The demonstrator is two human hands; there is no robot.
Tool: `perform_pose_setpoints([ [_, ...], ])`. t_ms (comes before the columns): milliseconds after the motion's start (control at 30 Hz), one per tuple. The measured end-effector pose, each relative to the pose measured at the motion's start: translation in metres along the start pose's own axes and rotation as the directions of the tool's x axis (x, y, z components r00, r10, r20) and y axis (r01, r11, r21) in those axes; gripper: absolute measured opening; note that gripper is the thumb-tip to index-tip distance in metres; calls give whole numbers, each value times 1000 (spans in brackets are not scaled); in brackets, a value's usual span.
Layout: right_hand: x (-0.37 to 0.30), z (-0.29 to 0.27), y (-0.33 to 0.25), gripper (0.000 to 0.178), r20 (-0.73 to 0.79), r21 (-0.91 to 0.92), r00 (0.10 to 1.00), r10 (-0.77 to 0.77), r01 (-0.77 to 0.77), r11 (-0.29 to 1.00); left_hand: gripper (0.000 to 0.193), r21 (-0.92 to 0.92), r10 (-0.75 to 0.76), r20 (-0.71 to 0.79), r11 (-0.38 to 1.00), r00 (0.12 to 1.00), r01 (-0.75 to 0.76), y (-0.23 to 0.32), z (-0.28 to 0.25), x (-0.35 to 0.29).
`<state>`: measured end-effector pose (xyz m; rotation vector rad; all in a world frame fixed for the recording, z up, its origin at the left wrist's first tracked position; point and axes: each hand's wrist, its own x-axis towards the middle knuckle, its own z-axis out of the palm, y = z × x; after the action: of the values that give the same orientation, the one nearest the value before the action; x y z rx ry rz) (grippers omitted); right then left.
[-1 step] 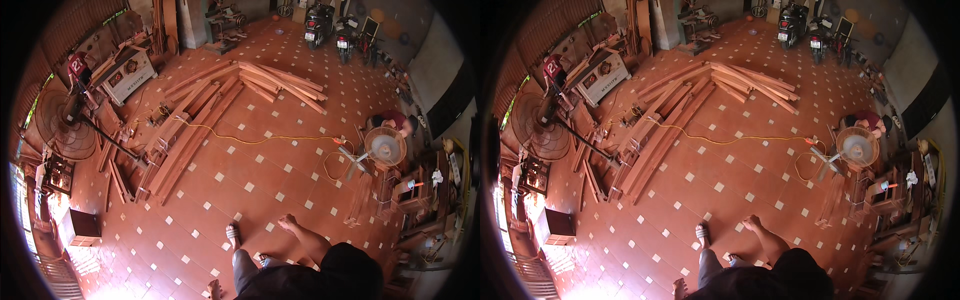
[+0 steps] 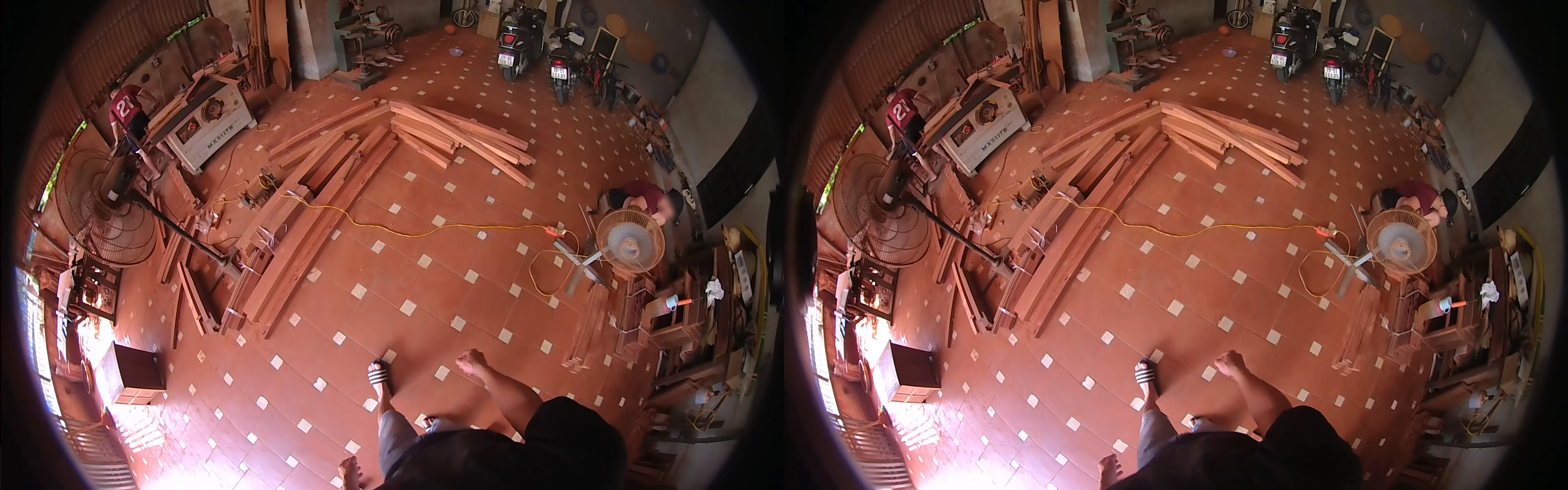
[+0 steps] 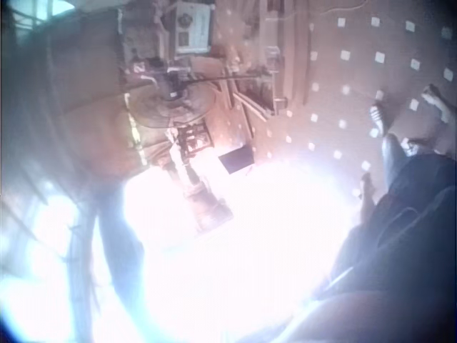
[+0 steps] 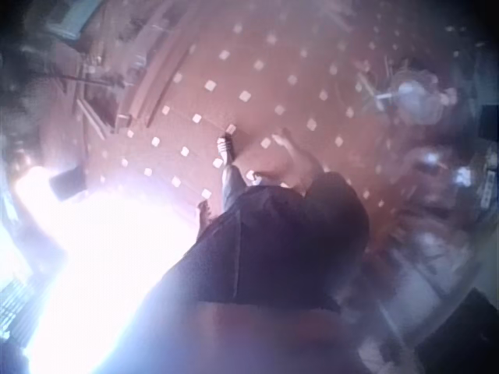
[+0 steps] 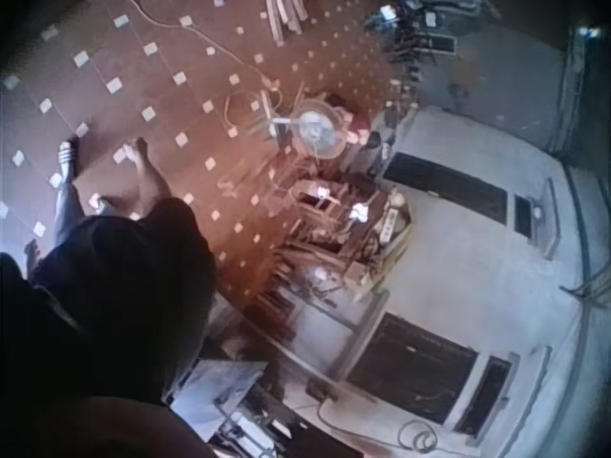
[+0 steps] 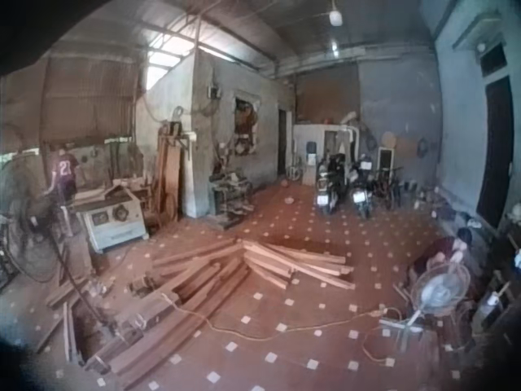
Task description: The person uses a bandsaw to cut a long wooden plank into smaller pieces. They measure and mark the wood with a square and pen, then guide the plank through the saw blade to make precise cuts.
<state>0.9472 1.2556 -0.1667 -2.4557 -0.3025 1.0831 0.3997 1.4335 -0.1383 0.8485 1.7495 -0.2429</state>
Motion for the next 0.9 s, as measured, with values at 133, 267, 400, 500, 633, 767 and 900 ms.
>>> perform_pose_setpoints([
  [133, 53, -45, 30, 24, -253, -189, 962, -99, 51, 981, 39, 44, -3, 37, 999, 999, 1, 107, 17, 34],
  [267, 44, -63, -10, 34, 4, 183, 983, 184, -182, 966, 34, 218, -43, 8, 975, 999, 40, 235, -3, 74],
  [400, 57, -80, -30, 26, 65, 395, 911, 408, -399, 828, 24, 425, 244, -43, 882, 969, -203, 412, 5, 132],
  [500, 133, -105, 64, 21, 528, 790, 849, -1, -492, 365, 24, 207, 478, 99, 848, 873, -488, 570, 69, 153],
  [633, 216, -141, 50, 26, 255, 490, 868, 426, -496, 717, 26, 210, 604, 111, 762, 789, -613, 734, 178, 119],
  [767, 317, -263, -10, 30, 185, 110, 959, 213, -235, 966, 44, 278, 484, 207, 804, 850, -525, 819, 280, 81],
  [900, 406, -418, -82, 37, -183, 337, 946, 267, -195, 921, 53, 539, 301, 321, 722, 898, -435, 867, 378, 60],
])
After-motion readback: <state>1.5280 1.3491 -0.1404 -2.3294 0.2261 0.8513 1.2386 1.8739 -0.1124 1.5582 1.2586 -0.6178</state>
